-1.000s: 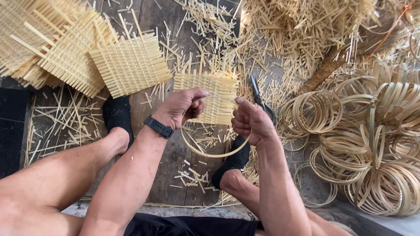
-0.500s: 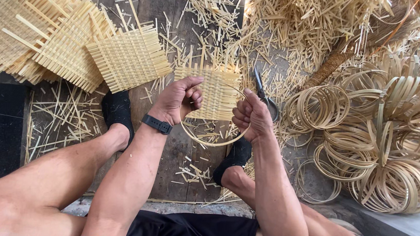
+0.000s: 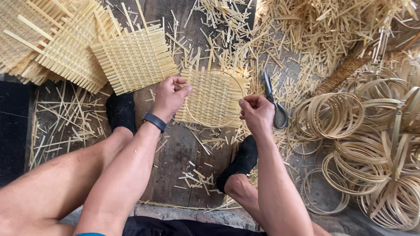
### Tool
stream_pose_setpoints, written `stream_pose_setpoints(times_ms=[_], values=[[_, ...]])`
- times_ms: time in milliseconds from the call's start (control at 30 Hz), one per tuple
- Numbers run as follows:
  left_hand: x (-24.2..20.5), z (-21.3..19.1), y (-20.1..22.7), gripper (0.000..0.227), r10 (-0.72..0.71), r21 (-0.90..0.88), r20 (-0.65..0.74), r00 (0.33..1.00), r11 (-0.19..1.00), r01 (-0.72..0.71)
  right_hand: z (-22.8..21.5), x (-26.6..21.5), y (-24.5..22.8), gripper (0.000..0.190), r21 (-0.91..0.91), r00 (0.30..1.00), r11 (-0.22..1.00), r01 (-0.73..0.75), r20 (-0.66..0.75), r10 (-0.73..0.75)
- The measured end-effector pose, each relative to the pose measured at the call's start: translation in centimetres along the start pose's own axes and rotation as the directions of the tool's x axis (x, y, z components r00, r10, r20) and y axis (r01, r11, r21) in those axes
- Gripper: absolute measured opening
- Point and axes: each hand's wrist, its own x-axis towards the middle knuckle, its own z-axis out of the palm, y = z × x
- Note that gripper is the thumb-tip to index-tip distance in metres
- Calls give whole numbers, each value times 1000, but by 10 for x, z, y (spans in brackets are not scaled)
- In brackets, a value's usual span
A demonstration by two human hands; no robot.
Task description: The person sits on the floor and repeatedly assembles small round bamboo trays. They place a pre-woven square mat onto a wooden mold, fit a circular bamboo ring over it, and trim the excess mat with shears. The finished trays are stacked nearby.
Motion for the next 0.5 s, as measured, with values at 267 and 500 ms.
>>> stream_pose_setpoints(times_ms=[267,500], values=[[14,-3,-33,17,163,582,-76,984,808,-89,45,39,22,22,-401,989,910,107,-49,-138],[17,-5,-36,17,11,567,-98,995,822,47,42,41,35,18,-297,989,951,90,-83,-119]])
